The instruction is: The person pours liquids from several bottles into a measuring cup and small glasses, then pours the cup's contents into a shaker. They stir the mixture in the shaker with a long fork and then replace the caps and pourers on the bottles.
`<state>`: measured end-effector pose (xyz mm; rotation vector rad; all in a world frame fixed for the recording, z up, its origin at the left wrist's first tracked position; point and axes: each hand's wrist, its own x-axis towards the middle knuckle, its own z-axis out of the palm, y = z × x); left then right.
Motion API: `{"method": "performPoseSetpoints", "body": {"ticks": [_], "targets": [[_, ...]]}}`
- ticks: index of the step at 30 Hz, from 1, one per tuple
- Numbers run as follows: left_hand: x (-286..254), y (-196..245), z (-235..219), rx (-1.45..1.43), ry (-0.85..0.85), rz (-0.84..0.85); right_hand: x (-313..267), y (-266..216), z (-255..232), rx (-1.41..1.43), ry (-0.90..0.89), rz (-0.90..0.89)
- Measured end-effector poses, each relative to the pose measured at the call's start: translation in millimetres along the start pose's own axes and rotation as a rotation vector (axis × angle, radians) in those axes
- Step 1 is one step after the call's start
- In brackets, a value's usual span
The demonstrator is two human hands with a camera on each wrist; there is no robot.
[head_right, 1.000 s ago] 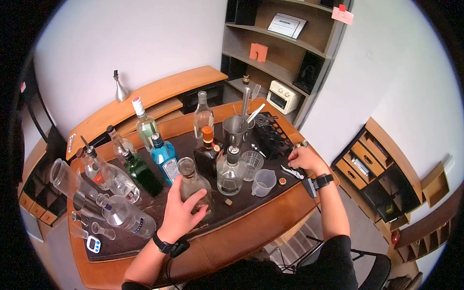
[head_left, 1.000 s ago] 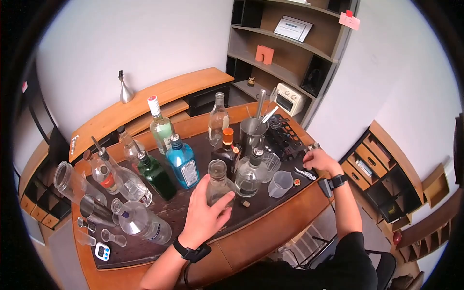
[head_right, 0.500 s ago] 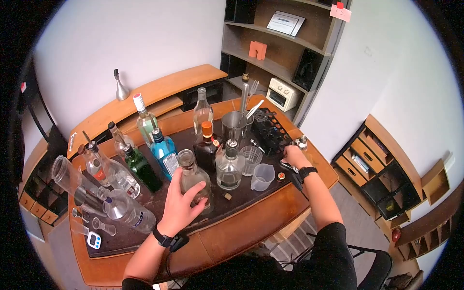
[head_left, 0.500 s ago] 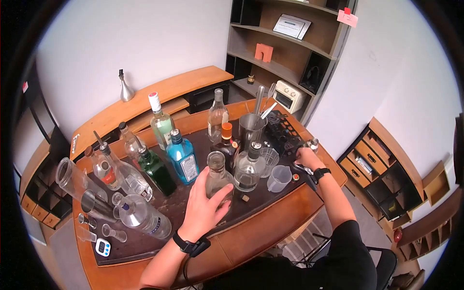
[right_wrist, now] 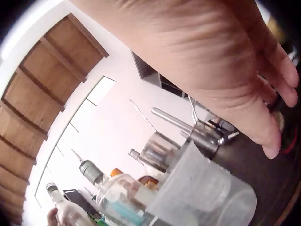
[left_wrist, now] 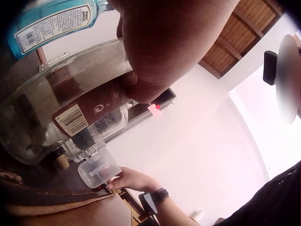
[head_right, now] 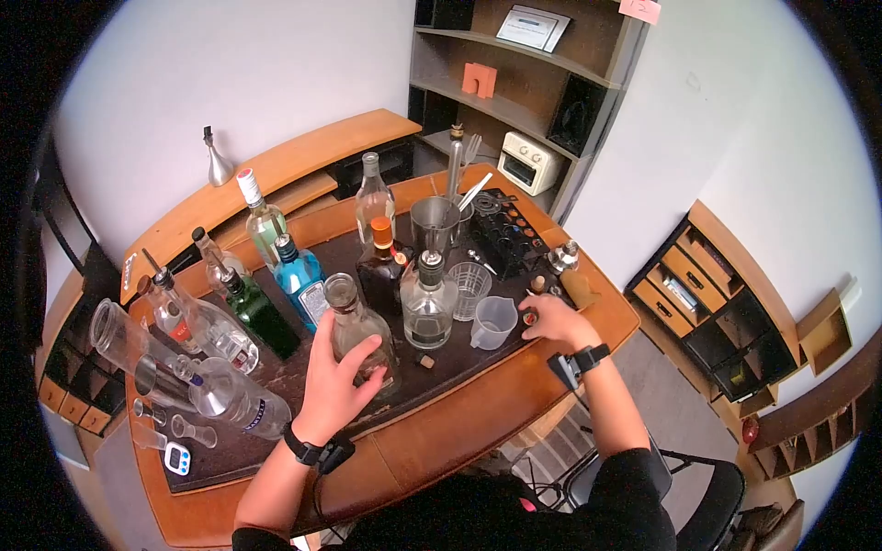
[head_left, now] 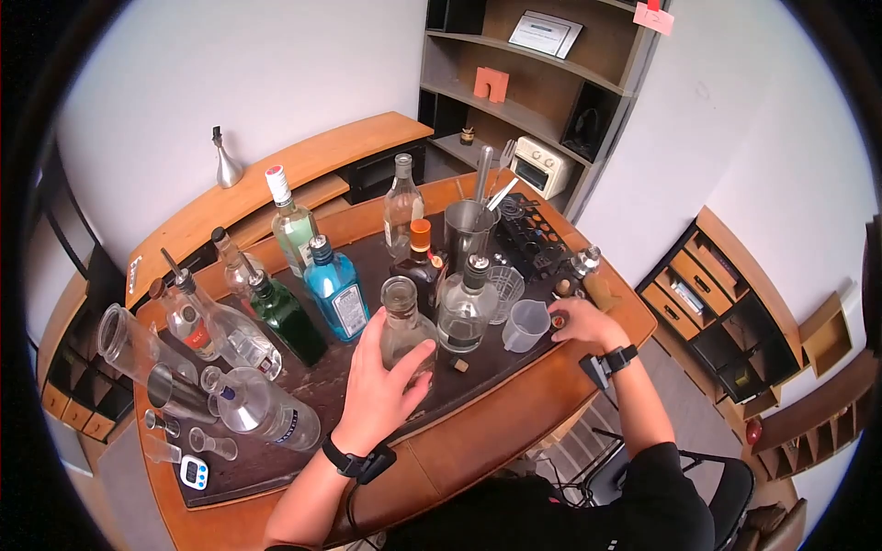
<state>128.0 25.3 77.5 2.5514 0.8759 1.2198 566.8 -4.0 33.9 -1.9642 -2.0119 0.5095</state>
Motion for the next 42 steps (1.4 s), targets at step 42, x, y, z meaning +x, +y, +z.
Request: {"method": "performPoseSetpoints", "body": {"ticks": [42], "targets": [[3, 0, -6, -0.039, -0.009, 0.011, 35, -301, -23, 0.541, 0.591, -0.637]]}}
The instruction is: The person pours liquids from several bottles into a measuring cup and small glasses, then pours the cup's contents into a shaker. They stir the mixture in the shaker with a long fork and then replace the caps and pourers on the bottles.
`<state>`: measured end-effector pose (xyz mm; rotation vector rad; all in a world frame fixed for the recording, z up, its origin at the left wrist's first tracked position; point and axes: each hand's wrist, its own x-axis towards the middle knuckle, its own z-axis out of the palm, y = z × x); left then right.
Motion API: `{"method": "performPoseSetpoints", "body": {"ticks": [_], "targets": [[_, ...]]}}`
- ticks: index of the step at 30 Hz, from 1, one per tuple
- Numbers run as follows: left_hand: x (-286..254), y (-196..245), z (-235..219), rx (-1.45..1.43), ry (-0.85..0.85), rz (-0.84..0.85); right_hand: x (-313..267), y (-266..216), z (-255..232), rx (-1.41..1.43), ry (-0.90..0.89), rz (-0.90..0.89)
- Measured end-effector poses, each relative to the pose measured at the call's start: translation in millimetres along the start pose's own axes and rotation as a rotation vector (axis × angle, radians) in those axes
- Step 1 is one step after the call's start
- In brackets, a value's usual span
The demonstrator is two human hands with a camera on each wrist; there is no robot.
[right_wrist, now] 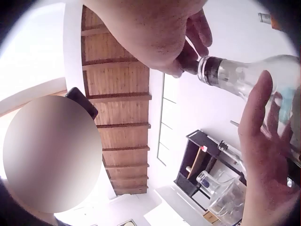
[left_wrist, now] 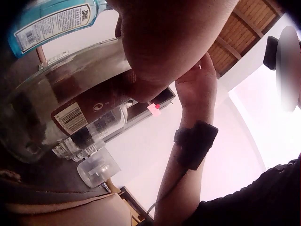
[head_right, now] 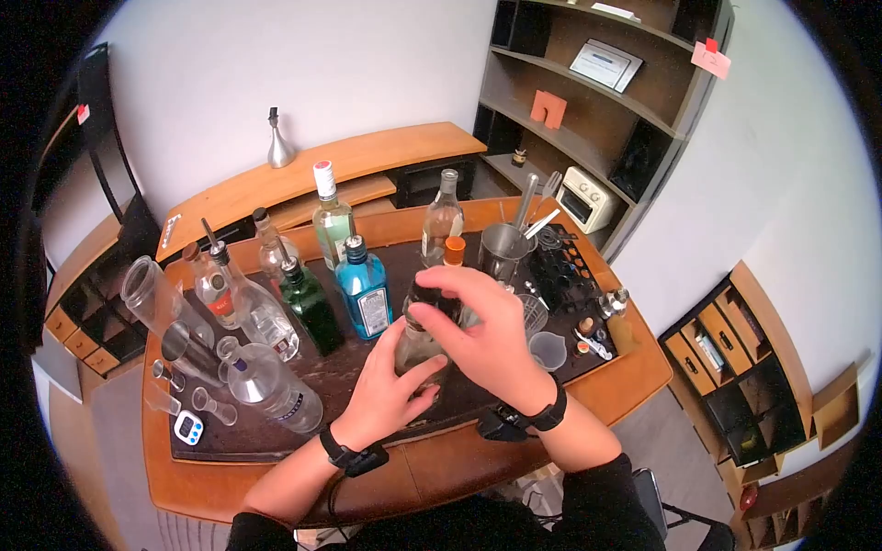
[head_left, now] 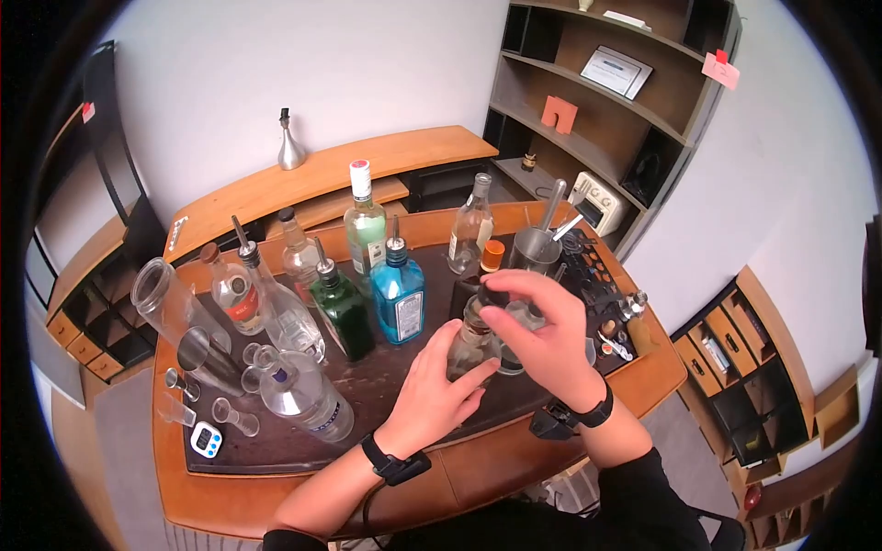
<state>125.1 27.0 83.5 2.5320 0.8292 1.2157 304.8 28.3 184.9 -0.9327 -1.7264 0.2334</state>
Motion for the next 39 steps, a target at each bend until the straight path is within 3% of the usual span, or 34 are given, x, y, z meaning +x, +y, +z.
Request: {"method": "performPoseSetpoints", "body": {"ticks": [2, 12, 18, 21, 23, 25, 27, 29, 31, 34, 36, 39], "targets": [[-1, -1, 0, -0.003, 0.001, -0.009, 1, 10, 2, -0.084, -0.122, -0.104], [0, 0, 0, 0.017, 0.001, 0.009, -5, 6, 1, -0.058, -0.093, -0.064], [1, 0, 0, -0.002, 0.013, 0.014, 3, 9, -4, -0.121, -0.081, -0.130], [0, 0, -1, -0.008, 0.013, 0.011, 2, 10, -6, -0.064, -0.016, -0.091], [0, 0, -1, -0.010, 0.010, 0.016, 0, 10, -11, 0.046, 0.196, -0.088], [0, 0, -1, 0.006, 0.008, 0.005, -4, -1, -20, 0.147, 0.269, -0.047], [0, -2, 0, -0.004, 0.021, 0.000, -17, -6, -35, -0.020, 0.115, 0.035], [-4, -4, 4, -0.017, 0.028, -0.007, -35, -12, -39, -0.195, -0.176, 0.155], [-9, -6, 12, -0.056, 0.196, -0.077, -68, 6, -32, -0.149, -0.405, 0.378], [-16, -18, 23, -0.055, 0.338, -0.142, -125, 47, -16, -0.140, -0.428, 0.402], [-17, -26, 24, -0.069, 0.392, -0.143, -149, 59, -11, -0.486, -0.441, 0.365], [-16, -27, 23, -0.037, 0.432, -0.119, -164, 74, -8, -0.668, -0.433, 0.242]]}}
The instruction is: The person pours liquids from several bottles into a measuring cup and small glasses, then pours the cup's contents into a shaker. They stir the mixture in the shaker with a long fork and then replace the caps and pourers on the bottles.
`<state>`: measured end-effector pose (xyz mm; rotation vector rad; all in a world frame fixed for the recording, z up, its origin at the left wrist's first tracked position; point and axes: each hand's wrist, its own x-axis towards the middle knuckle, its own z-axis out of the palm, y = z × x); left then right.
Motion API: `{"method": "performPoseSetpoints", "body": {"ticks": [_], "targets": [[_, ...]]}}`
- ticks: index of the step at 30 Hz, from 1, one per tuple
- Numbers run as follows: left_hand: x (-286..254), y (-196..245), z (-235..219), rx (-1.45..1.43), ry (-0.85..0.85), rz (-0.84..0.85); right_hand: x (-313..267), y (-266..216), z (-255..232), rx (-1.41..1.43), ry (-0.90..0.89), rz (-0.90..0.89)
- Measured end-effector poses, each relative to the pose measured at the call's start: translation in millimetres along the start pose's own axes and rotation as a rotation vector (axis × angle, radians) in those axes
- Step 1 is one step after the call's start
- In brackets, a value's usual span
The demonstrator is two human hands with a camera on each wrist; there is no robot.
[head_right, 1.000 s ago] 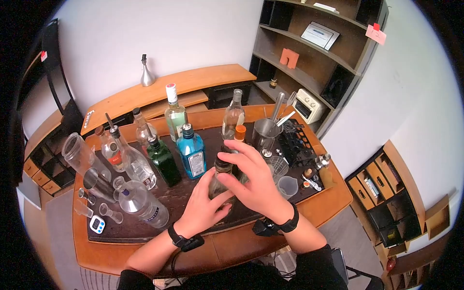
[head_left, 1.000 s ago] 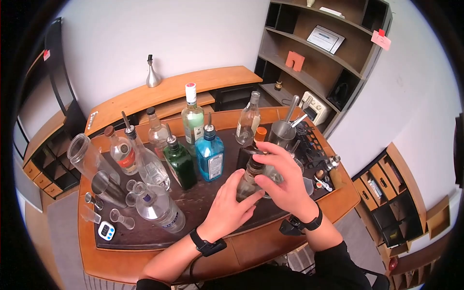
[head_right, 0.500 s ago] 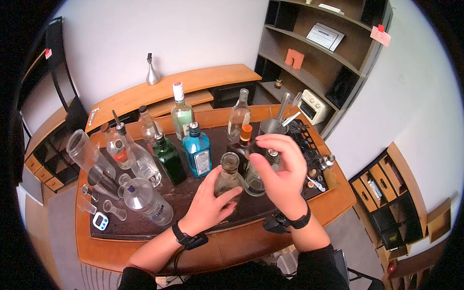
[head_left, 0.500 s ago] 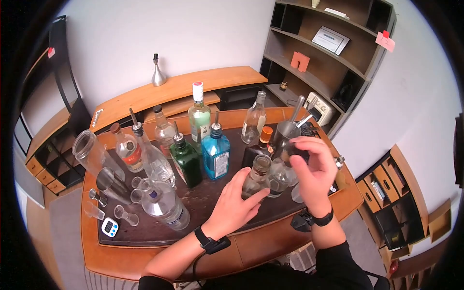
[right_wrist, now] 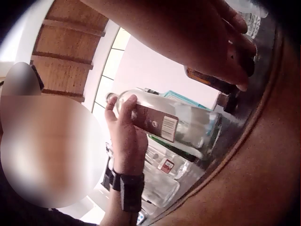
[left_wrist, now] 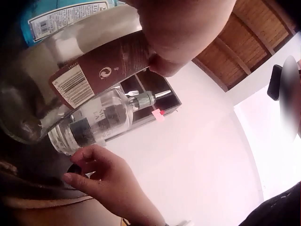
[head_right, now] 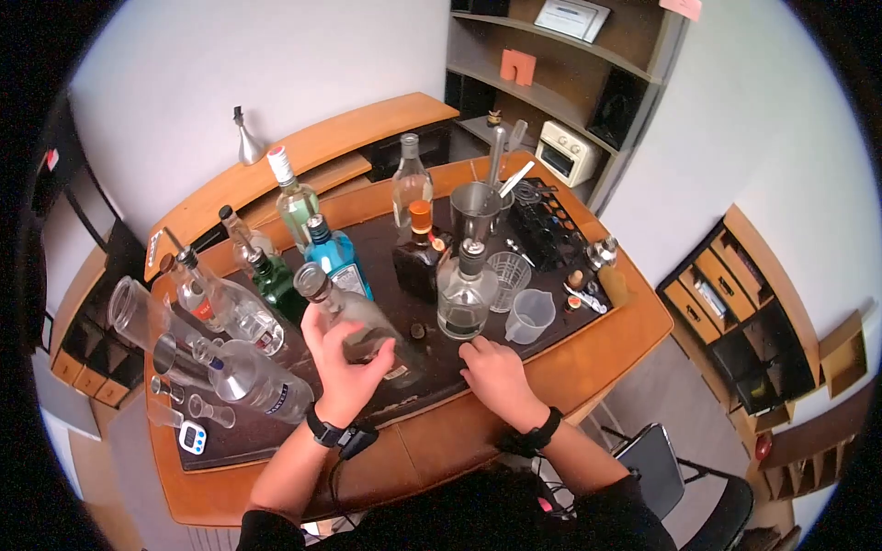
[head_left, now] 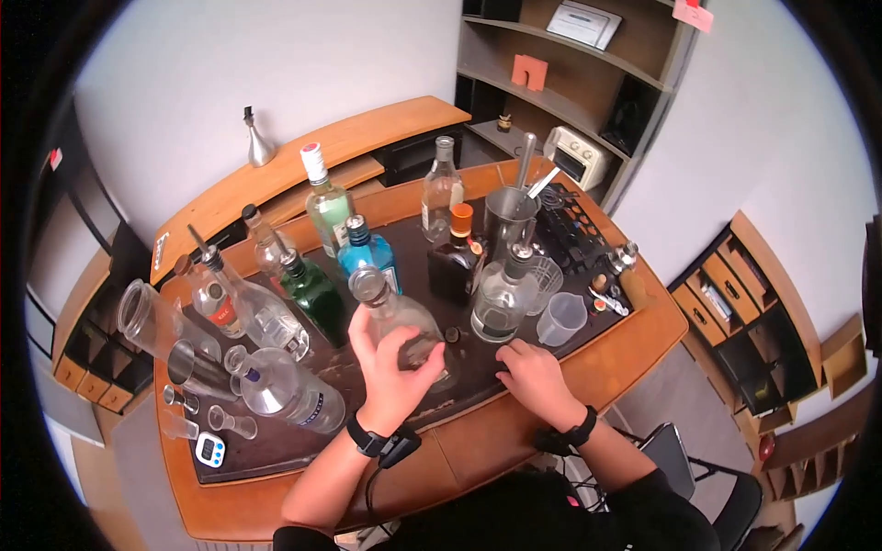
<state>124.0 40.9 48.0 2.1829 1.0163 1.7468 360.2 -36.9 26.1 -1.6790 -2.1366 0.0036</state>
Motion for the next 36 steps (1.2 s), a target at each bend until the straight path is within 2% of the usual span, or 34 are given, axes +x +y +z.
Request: {"method": "performPoseSetpoints", "body": {"ticks": [1, 3, 8, 10, 12, 14, 15, 18, 20, 22, 24, 26, 28, 29, 30, 32, 35, 36], "targets": [[0, -1, 0, -0.005, -0.016, 0.010, -1, 2, 4, 0.005, 0.009, 0.016], [-1, -2, -1, 0.031, -0.027, 0.080, 0, 2, 10, -0.216, 0.053, -0.044], [-1, -5, 0, 0.059, -0.028, 0.073, 27, -26, 12, -0.088, 0.144, -0.118], [1, -2, -2, 0.062, -0.035, 0.064, 49, -37, 13, -0.047, 0.215, -0.261], [5, 4, -5, 0.106, -0.095, 0.045, 64, -40, 24, -0.069, 0.194, -0.301], [5, 1, -3, 0.071, -0.130, 0.020, 73, -40, 42, -0.194, 0.060, -0.216], [7, 2, -4, 0.079, -0.144, 0.022, 76, -37, 49, -0.225, 0.048, -0.212], [11, 4, -7, 0.126, -0.173, 0.037, 78, -30, 58, -0.189, -0.020, -0.234], [12, 3, -7, 0.107, -0.191, 0.039, 79, -30, 51, -0.086, -0.018, -0.223], [13, 5, -7, 0.122, -0.176, 0.048, 80, -38, 32, 0.061, -0.040, -0.085], [14, 5, -8, 0.122, -0.188, 0.066, 86, -41, 8, 0.079, -0.082, -0.075], [15, 9, -10, 0.138, -0.185, 0.057, 97, -56, -28, 0.206, 0.258, -0.053], [15, 10, -10, 0.066, -0.205, 0.014, 108, -73, -58, 0.653, 0.461, 0.009], [15, 10, -10, 0.062, -0.207, 0.014, 115, -74, -59, 0.943, 0.518, -0.038], [15, 11, -10, 0.065, -0.201, 0.011, 121, -77, -64, 1.213, 0.483, -0.035], [16, 10, -10, 0.064, -0.205, 0.020, 134, -95, -78, 1.462, 0.461, -0.137], [17, 9, -10, 0.062, -0.194, 0.041, 152, -91, -72, 1.066, 0.456, -0.277], [17, 10, -10, 0.062, -0.188, 0.039, 155, -96, -72, 1.032, 0.456, -0.295]]}}
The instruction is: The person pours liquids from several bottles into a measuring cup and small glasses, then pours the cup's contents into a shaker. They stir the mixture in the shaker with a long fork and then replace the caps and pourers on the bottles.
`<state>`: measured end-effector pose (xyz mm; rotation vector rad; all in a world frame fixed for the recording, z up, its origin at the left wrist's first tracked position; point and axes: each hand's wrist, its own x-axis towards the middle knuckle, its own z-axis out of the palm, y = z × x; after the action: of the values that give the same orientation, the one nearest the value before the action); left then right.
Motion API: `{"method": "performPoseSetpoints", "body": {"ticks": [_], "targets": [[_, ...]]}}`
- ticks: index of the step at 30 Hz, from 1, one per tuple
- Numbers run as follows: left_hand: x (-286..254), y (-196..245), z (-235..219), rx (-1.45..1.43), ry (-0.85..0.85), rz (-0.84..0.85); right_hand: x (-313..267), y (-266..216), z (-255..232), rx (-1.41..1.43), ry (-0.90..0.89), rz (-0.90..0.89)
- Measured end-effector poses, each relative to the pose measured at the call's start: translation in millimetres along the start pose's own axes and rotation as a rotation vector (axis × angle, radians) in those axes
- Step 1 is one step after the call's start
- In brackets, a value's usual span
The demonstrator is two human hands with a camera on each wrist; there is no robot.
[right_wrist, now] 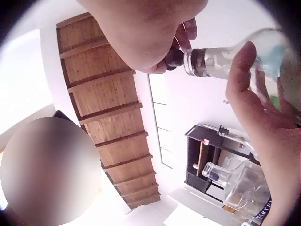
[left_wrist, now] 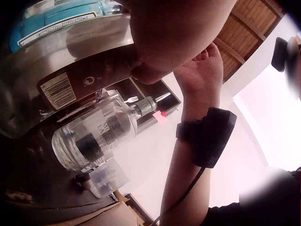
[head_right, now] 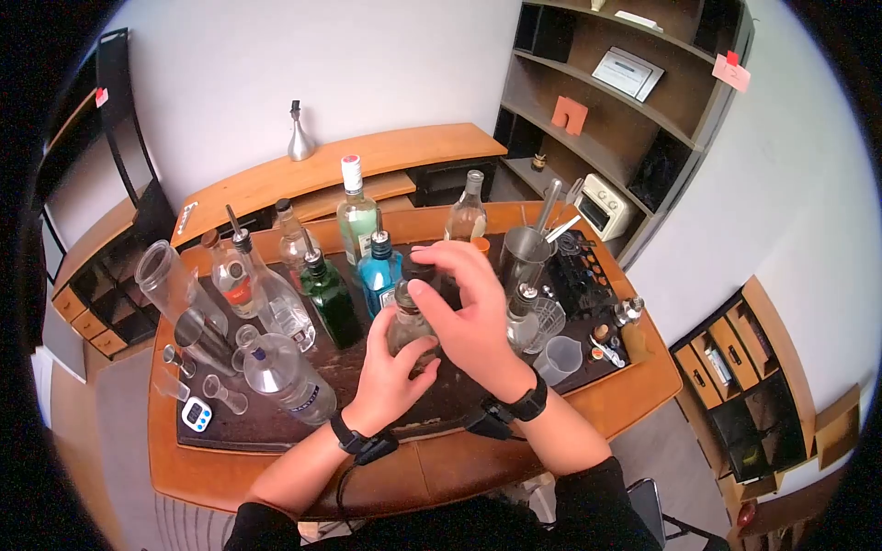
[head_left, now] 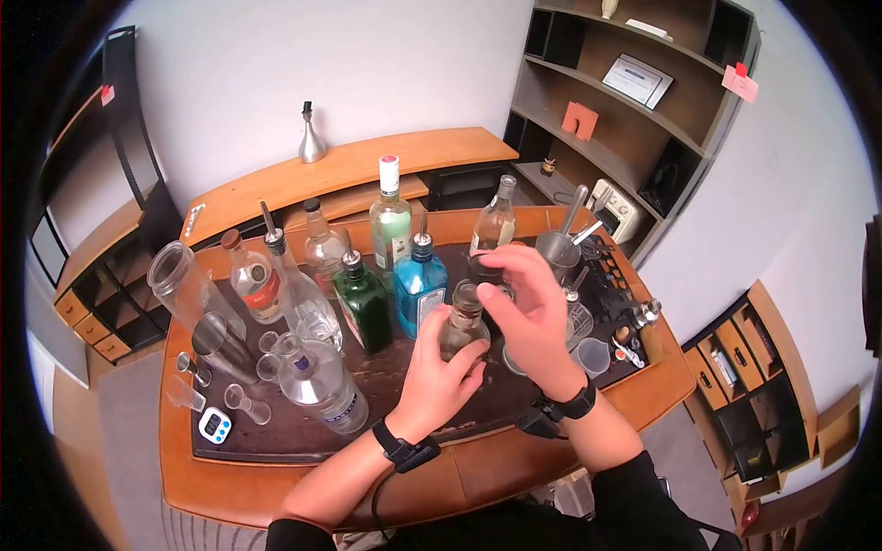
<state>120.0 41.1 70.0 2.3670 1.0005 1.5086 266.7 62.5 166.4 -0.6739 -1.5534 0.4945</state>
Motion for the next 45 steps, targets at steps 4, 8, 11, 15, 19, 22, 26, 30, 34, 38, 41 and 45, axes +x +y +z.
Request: {"method": "performPoseSetpoints", "body": {"ticks": [4, 8, 11, 15, 19, 22, 26, 30, 34, 38, 41, 45], "targets": [[0, 0, 0, 0.019, -0.002, 0.014, -5, 6, 0, -0.174, -0.061, -0.002], [0, 0, -1, 0.024, 0.001, 0.030, -9, 5, -4, -0.239, -0.087, -0.035], [2, 1, -3, 0.030, 0.007, 0.041, -10, 4, -3, -0.262, -0.096, -0.051], [3, 2, -4, 0.028, 0.009, 0.038, -8, 13, -3, -0.209, -0.177, -0.040], [2, 1, -4, 0.021, 0.014, 0.044, -6, 1, 1, -0.116, -0.159, 0.145], [1, 1, -3, 0.024, 0.012, 0.043, -1, -6, 1, -0.066, -0.112, 0.180], [-2, -3, 0, 0.031, -0.019, 0.047, 28, -30, -12, 0.198, 0.122, -0.008], [0, -2, 0, 0.028, -0.012, 0.046, 26, -19, -14, 0.194, 0.022, 0.092], [1, 1, -3, 0.025, 0.012, 0.039, 7, -1, -6, 0.128, -0.092, 0.179], [1, 0, -2, 0.036, 0.000, 0.043, 0, 6, -4, -0.030, -0.144, 0.089], [2, 2, -4, 0.035, -0.005, 0.042, -4, 8, -11, -0.192, -0.169, 0.006], [2, 2, -4, 0.040, -0.003, 0.044, -15, 8, -8, -0.284, -0.173, -0.064]]}}
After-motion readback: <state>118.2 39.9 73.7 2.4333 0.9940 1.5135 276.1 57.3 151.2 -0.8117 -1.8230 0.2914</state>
